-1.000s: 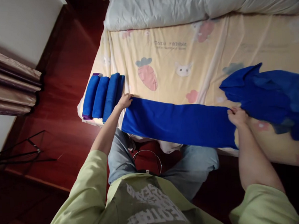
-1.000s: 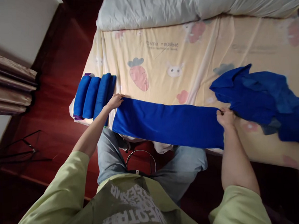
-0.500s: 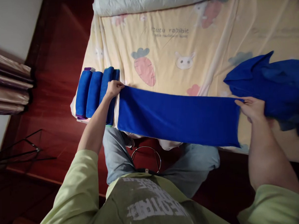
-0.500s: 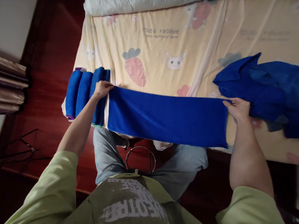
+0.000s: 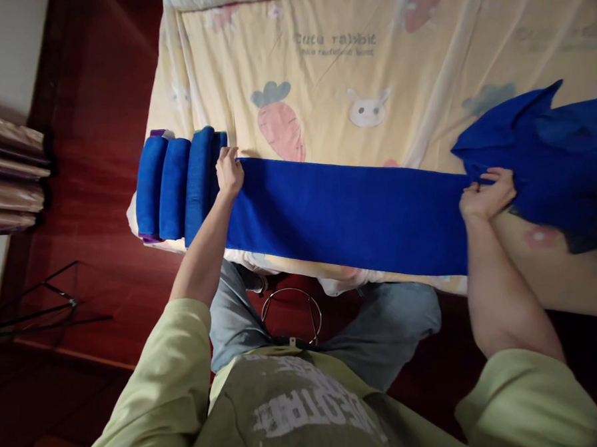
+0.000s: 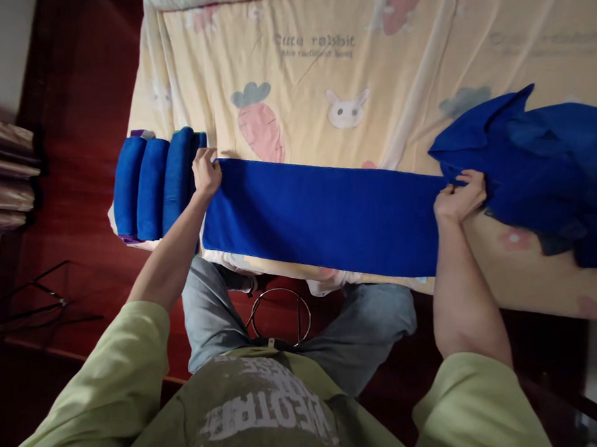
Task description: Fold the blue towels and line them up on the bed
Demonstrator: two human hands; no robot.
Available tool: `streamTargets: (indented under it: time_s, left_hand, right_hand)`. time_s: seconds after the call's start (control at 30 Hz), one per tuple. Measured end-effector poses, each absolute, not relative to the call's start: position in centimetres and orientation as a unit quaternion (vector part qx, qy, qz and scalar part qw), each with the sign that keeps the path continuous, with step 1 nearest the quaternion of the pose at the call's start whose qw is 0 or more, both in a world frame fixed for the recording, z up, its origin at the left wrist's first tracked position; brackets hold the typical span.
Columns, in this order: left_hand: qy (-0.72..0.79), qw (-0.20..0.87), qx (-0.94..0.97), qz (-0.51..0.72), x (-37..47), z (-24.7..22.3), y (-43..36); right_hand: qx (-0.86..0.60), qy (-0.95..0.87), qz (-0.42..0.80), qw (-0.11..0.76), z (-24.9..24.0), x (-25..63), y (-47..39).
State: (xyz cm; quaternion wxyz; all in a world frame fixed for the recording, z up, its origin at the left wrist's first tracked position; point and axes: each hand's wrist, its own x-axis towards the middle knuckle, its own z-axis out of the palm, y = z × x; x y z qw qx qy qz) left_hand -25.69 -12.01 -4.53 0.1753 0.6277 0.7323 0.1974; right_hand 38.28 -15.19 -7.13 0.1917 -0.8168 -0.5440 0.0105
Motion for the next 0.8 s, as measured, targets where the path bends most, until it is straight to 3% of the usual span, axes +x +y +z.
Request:
streamTargets:
  time_s: [0.1,0.2,0.4,0.8]
  left_hand:
    - [0.717,0.160,0.645,0.210,-22.8,-4.2,-16.1]
    - [0.695,0.156,0.676,0.187,-20.7,-4.2,-21.8]
    - [0.711,0.145,0.670,0.153,-20.9,-5.0,-31.3]
    - [0.741,0.130,0.635,0.175,-21.7,-5.8,-33.7]
  right_hand:
    - [-0.784,-0.585,0.038,0.203,-6.5,35.4,-19.0]
    - [-0.728,-0.667,0.062,0.149,-6.4,33.2,-23.8]
    - [-0.732,-0.662,0.069,0.147,-7.9,34.5,-32.3]
    - [-0.780,-0.608,0.036,0.144,-8.6,35.5,-35.9]
